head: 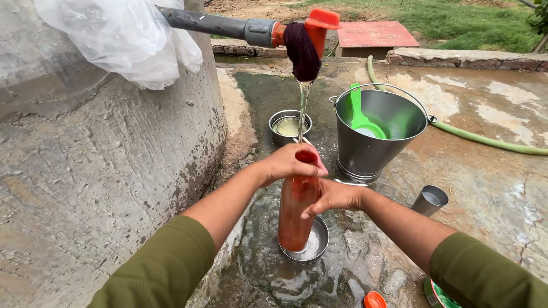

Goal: Washing and rinsing various kitchen utensils and a plastic bottle at an outdoor water tap.

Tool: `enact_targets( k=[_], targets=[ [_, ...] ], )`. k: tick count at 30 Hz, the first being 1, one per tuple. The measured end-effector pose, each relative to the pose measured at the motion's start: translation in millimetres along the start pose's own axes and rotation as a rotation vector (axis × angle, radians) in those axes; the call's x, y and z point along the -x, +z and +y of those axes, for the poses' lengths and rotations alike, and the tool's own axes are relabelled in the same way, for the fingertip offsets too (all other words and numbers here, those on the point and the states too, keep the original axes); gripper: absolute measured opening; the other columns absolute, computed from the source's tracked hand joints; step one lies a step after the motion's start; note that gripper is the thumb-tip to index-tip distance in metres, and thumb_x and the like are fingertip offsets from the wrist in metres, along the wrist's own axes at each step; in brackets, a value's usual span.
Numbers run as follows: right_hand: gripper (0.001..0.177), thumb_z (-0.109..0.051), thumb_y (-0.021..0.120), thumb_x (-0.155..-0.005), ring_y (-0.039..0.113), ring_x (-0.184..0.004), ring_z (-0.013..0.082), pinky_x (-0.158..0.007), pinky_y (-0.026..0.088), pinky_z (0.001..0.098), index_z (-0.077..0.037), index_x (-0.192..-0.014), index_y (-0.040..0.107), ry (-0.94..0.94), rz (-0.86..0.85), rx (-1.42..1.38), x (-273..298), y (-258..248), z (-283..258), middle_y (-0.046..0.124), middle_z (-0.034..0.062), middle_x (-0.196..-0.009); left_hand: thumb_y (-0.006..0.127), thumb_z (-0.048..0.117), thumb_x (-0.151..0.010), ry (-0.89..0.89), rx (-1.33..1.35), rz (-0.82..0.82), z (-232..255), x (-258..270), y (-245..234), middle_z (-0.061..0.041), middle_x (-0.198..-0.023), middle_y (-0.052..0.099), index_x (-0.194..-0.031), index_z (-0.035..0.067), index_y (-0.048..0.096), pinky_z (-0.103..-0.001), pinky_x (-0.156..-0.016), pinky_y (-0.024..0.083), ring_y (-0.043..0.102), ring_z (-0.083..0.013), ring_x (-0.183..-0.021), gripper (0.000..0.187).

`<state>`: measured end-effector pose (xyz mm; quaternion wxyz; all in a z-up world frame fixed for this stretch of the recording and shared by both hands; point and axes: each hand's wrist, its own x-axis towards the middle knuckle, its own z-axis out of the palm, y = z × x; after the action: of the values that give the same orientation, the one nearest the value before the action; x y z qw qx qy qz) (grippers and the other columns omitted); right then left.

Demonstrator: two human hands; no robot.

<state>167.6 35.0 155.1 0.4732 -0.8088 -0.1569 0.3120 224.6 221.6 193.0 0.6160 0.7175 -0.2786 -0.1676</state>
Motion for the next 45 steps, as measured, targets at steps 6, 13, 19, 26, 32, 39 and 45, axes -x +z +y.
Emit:
enact_targets(
  k=[6,13,19,26,32,39,45],
  targets=[
    [0.096,-0.021,0.09,-0.069,0.055,-0.136,0.0228,-0.115,0.046,0.0406,-0.004,-0.15,0.04,-0.043,0.06,0.053,-12.8,-5.9,12.7,0.059,0.0109,-0.144,0.079,0.013,-0.075,0.007,0.105,-0.336,-1.7,-1.8,1.3,-0.003,-0.097,0.075,-0.09,0.011,0.069,-0.029,-0.094,0.056,0.072,-0.0138,-0.098,0.018],
    [0.102,-0.01,0.089,-0.064,0.057,-0.129,0.0225,-0.107,0.048,0.0387,-0.006,-0.15,0.035,-0.44,0.509,-0.212,-64.6,8.9,21.9,0.058,0.0109,-0.141,0.075,0.014,-0.08,0.235,-0.124,0.784,-4.3,-13.9,42.2,-0.004,-0.084,0.071,-0.092,0.009,0.065,-0.03,-0.076,0.057,0.072,-0.0153,-0.078,0.016],
    [0.106,-0.01,0.089,-0.066,0.056,-0.131,0.0222,-0.109,0.046,0.0366,-0.007,-0.152,0.028,-0.37,0.664,-0.121,-69.4,23.0,42.5,0.057,0.011,-0.141,0.082,0.017,-0.081,0.268,-0.156,0.664,-11.9,-6.3,34.6,-0.003,-0.087,0.07,-0.103,0.011,0.063,-0.031,-0.076,0.056,0.069,-0.0145,-0.079,0.03],
    [0.09,-0.014,0.082,-0.066,0.064,-0.121,0.0246,-0.103,0.054,0.0439,-0.01,-0.144,0.038,-0.325,0.536,-0.332,-51.8,6.6,17.0,0.065,0.0131,-0.13,0.088,0.023,-0.078,0.263,-0.137,0.512,-37.3,-23.7,22.3,-0.008,-0.099,0.072,-0.111,0.01,0.056,-0.035,-0.085,0.06,0.072,-0.0184,-0.091,0.047],
    [0.066,-0.032,0.072,-0.085,0.064,-0.108,0.0203,-0.085,0.051,0.0388,-0.018,-0.14,0.037,-0.006,0.739,-0.538,-39.7,-23.7,7.9,0.063,0.0074,-0.123,0.086,0.061,-0.07,-0.066,-0.511,0.447,-61.7,-35.7,13.4,-0.025,-0.14,0.054,-0.15,-0.001,0.029,-0.046,-0.103,0.05,0.058,-0.0378,-0.127,0.117],
    [0.065,-0.034,0.07,-0.087,0.063,-0.11,0.0256,-0.084,0.055,0.0452,-0.018,-0.138,0.033,0.031,0.651,-0.488,-60.0,-23.3,58.8,0.058,0.0104,-0.128,0.076,0.08,-0.065,-0.276,-0.424,0.155,-99.5,-39.6,2.2,-0.029,-0.138,0.059,-0.143,-0.008,0.038,-0.041,-0.109,0.048,0.061,-0.0357,-0.13,0.124],
    [0.069,-0.04,0.071,-0.082,0.067,-0.111,0.0297,-0.087,0.059,0.0527,-0.019,-0.134,0.031,0.15,0.506,-0.571,-47.4,-14.0,66.4,0.061,0.0116,-0.128,0.082,0.066,-0.064,-0.298,-0.42,0.097,-113.0,-49.5,0.5,-0.026,-0.131,0.066,-0.137,-0.005,0.049,-0.041,-0.103,0.052,0.067,-0.0329,-0.121,0.107]
  ],
)
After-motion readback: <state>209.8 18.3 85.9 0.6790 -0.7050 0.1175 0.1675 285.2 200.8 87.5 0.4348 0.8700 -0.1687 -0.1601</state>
